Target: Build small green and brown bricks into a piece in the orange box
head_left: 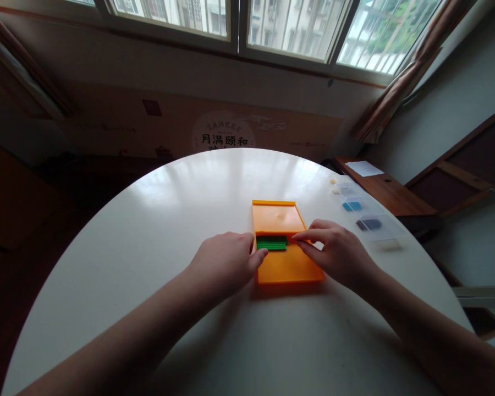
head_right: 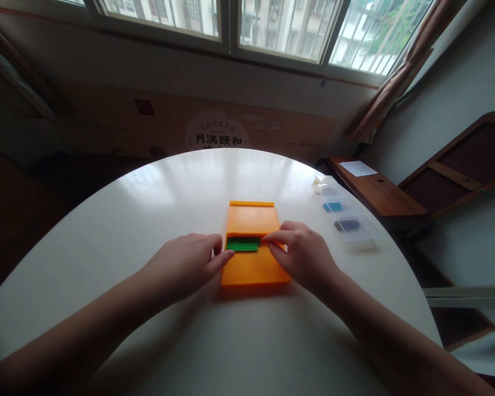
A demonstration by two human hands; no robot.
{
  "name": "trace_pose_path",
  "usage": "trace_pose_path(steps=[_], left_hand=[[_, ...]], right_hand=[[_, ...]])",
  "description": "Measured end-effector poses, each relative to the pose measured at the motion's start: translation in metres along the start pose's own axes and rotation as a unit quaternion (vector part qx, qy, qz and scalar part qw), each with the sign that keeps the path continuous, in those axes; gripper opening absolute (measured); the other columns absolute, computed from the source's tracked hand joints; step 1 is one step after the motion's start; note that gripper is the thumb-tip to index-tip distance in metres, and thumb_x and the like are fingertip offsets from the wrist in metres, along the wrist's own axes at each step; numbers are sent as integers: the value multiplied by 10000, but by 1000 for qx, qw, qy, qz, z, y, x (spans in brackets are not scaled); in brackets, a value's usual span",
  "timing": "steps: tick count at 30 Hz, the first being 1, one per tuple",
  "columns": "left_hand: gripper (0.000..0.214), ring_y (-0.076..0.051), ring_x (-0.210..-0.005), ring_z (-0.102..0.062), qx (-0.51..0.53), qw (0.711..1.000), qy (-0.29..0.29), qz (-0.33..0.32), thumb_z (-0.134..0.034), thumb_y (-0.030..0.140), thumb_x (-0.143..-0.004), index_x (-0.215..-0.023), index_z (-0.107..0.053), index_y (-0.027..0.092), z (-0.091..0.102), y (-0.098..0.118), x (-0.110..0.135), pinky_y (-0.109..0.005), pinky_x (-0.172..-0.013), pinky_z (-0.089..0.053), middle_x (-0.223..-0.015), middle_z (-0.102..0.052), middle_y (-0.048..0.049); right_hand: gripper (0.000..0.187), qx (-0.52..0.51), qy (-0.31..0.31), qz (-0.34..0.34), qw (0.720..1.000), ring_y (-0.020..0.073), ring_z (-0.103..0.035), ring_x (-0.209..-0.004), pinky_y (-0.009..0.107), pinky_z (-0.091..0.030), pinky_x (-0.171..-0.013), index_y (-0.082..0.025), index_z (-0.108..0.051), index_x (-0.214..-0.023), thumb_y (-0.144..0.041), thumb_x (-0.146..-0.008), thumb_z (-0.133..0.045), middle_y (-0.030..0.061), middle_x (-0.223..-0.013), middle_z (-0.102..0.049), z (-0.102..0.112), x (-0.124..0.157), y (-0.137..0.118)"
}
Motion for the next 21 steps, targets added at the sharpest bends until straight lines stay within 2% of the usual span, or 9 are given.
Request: trace_pose_path(steps=[4, 8, 13, 21], left_hand=[[385, -232, -760, -630, 2, 1000, 25, 13, -345, 513, -911, -899, -605, 230, 6, -8, -4, -312, -604, -427, -892, -694, -65], [344, -212, -785, -628, 13, 998, 62, 13, -382, 498, -904, -978, -583, 228, 11, -12, -6, -303, -617, -434, -946, -678, -56], [289, -209, -818, -636, 25, 996, 79, -14, -424, 453, -897, -1031, -563, 238, 12, -6, -4, -307, -650, -460, -974, -669, -44], [247, -218, -872, -646, 15, 997, 77, -25, -451, 406, -891, -1039, -547, 231, 9, -3, -5, -310, -692, -468, -999, -671, -48]], right_hand=[[224, -26, 26, -23, 999, 143, -583, -720, 257, -442, -629, -257, -729, -1015, -303, -880, -557, 27, -856, -650, 11, -4, 15], [200, -44, 22, -26, 998, 137, -585, -696, 255, -444, -615, -236, -738, -949, -309, -869, -569, 29, -843, -652, 11, -6, 25], [182, -45, -18, -2, 999, 145, -605, -764, 258, -453, -659, -253, -748, -905, -304, -866, -577, 26, -889, -656, -4, -4, 11], [177, -3, -36, -7, 999, 160, -602, -819, 266, -441, -693, -262, -743, -861, -328, -859, -580, 21, -907, -655, -15, -7, -1]])
Point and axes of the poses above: each hand's wrist, its own x-axis away from the middle knuckle, its own z-axis out of the back of the hand, y = z × x, the point moved 9 cm from there along -x, towards the middle knuckle
